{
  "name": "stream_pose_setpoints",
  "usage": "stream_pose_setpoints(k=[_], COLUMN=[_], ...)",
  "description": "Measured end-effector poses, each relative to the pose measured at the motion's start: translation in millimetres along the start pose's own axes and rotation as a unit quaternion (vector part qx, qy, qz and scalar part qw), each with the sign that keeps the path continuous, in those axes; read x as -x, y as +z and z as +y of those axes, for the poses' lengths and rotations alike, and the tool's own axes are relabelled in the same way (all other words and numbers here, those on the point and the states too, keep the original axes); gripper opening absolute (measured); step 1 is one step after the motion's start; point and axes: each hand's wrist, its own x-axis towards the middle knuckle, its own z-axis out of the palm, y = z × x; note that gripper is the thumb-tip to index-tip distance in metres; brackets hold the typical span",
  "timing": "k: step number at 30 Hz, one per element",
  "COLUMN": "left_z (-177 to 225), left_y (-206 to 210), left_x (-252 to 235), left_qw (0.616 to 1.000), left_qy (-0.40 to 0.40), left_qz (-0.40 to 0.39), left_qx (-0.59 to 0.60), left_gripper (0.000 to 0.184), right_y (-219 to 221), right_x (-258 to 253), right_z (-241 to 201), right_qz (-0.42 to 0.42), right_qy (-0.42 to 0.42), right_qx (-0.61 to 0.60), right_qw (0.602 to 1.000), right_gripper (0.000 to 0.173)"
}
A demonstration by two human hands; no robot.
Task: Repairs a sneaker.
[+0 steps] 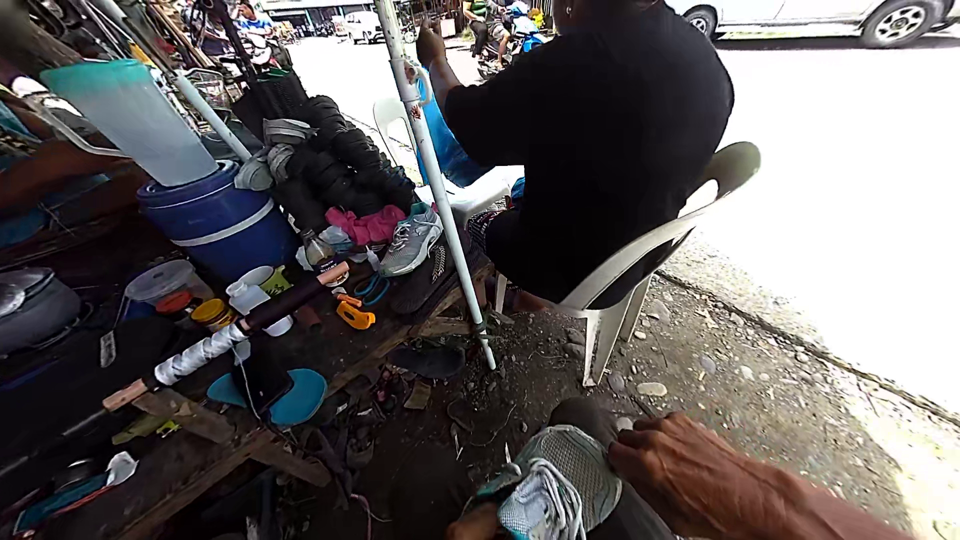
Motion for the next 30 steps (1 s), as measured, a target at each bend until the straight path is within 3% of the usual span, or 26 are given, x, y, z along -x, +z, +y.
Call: stream_pose_setpoints(k=[2,4,6,11,17,21,24,26,30], left_z=[11,19,19,48,75,57,39,12,-4], left_y=[21,36,44,43,42,31,34,40,42], left_x=[-8,-12,-20,-22,-25,-20,-23,-28,-33], left_qw=[0.992,0.986,0.990,0.975,0.970,0.984,0.992,0.978,0.967], left_qy=[-0.043,-0.059,-0.056,-0.139,-0.220,-0.128,-0.064,-0.022,-0.027], left_qz=[0.008,0.038,0.061,0.056,-0.012,-0.055,-0.082,-0.116,-0.165], left_qx=[-0.117,-0.152,-0.113,0.163,0.108,0.108,-0.067,-0.174,-0.194], left_gripper=[0.017,0.027,0.029,0.017,0.017,0.020,0.022,0.022,0.021], right_y=[0,2,4,-3,-7,-12,-17,-21,-27], right_x=[2,2,2,1,0,-5,-7,-9,-14], right_z=[1,0,1,1,-8,-14,-16,-19,-22], right_qz=[0.007,0.018,0.032,0.015,0.011,-0.010,-0.036,-0.056,-0.086], right_qy=[-0.001,-0.002,-0.009,-0.011,-0.012,-0.007,0.002,0.011,0.026], right_qx=[0.001,0.000,0.005,0.007,0.039,0.025,0.018,0.016,0.013], right_qw=[1.000,1.000,0.999,1.000,0.999,1.000,0.999,0.998,0.996], right_gripper=[0.014,0.014,0.014,0.015,0.013,0.014,0.016,0.017,0.017])
